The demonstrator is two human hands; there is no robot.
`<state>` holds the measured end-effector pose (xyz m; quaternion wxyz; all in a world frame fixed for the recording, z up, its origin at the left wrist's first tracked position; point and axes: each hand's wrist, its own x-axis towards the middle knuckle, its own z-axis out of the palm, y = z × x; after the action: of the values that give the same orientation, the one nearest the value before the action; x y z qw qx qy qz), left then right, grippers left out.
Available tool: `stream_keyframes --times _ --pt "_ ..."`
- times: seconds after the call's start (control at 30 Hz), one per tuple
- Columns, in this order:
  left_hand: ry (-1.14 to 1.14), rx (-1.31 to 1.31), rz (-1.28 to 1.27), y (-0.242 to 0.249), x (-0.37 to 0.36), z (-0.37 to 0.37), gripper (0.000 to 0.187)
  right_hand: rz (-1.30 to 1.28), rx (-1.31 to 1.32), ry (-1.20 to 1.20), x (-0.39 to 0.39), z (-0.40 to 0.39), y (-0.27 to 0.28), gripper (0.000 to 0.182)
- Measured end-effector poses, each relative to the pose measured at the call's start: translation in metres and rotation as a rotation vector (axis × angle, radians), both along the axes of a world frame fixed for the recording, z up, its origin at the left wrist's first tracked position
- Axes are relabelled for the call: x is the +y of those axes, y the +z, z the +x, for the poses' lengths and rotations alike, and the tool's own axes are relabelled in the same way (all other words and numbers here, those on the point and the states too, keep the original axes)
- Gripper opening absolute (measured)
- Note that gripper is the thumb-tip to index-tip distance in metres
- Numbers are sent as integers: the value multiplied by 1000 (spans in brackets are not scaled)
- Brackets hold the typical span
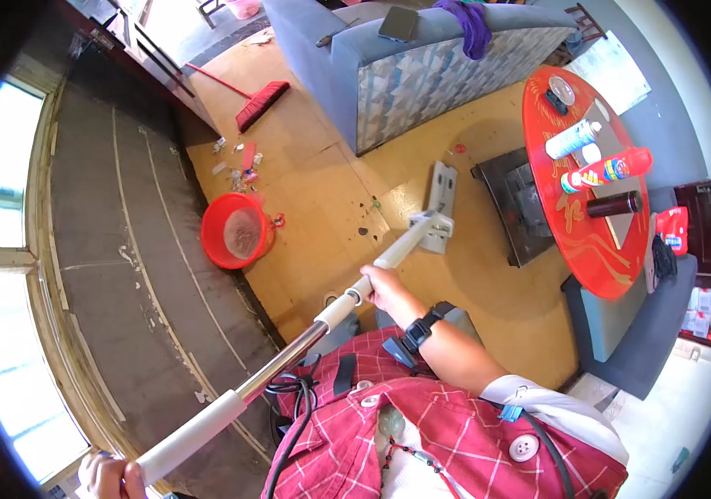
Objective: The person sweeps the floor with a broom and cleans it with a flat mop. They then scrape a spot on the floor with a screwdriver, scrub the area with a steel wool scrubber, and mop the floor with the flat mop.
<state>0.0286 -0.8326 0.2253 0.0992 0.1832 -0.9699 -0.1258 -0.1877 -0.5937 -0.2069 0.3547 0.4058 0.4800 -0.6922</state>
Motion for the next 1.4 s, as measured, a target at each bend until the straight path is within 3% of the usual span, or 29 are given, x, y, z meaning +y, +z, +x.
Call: stream_keyframes --times 0.1,0.17,0.23,0.27,0.3,0.37,0.4,0.43,0.5,0.53,0.6,0.77,0.83,0.87,0.97,1.07,1.1,1.17,1.2,1.3,1.33,1.4 --pt "59 44 12 -34 -58 11 14 -40 -51 -113 25 27 -15 25" --pt "60 364 168 -67 -57 -21 18 55 -100 -163 38 38 -35 25" --pt "277 495 456 -83 -59 -50 24 10 -162 -211 51 54 -55 27" --pt "26 604 591 -101 -81 -58 26 43 -192 -220 50 59 -54 29" --pt "13 585 601 -109 -85 -68 26 48 -205 -239 47 63 -61 29" --pt "12 998 1104 -120 -80 -93 25 -19 -116 -374 34 64 -76 31" --pt "211 1166 1245 -117 -71 -108 22 6 -126 -434 23 63 -78 31" --pt "207 1158 1253 -117 -89 -102 22 9 -128 -444 8 58 -72 31" --pt "-260 937 1751 -115 -144 -76 23 83 -116 -384 -27 46 -57 30" --pt "-24 989 1641 -99 -155 -72 28 53 -96 -354 -46 45 -52 28" --pt "-189 922 1546 -76 -191 -61 29 -59 -36 -333 -93 49 -71 22" --pt "-421 1067 1441 -9 -240 -44 28 -72 -92 -211 -187 44 -8 22" --pt "155 1349 745 2 -196 -63 33 -111 -112 -166 -213 41 8 24" --pt "160 1359 735 10 -208 -52 33 -135 -109 -171 -227 37 16 25" --pt "-30 1281 721 48 -279 -4 23 -254 -104 -155 -259 25 35 26" --pt "-959 806 1067 86 -322 -10 32 -361 -77 -153 -287 7 50 29" --pt "-968 801 1070 85 -307 -17 32 -372 -53 -150 -295 -1 53 31" --pt "-812 944 1083 73 -212 -64 38 -410 -38 -123 -312 -16 43 37" --pt "-821 942 1072 78 -211 -60 38 -424 -52 -122 -316 -22 45 35" --pt "-694 586 556 102 -210 -31 34 -513 -28 -155 -321 -29 50 28" --pt "-687 593 536 105 -212 -25 34 -594 -33 -167 -318 -29 45 24" --pt "-1177 458 583 103 -218 -15 29 -749 -37 -216 -313 -23 28 20"
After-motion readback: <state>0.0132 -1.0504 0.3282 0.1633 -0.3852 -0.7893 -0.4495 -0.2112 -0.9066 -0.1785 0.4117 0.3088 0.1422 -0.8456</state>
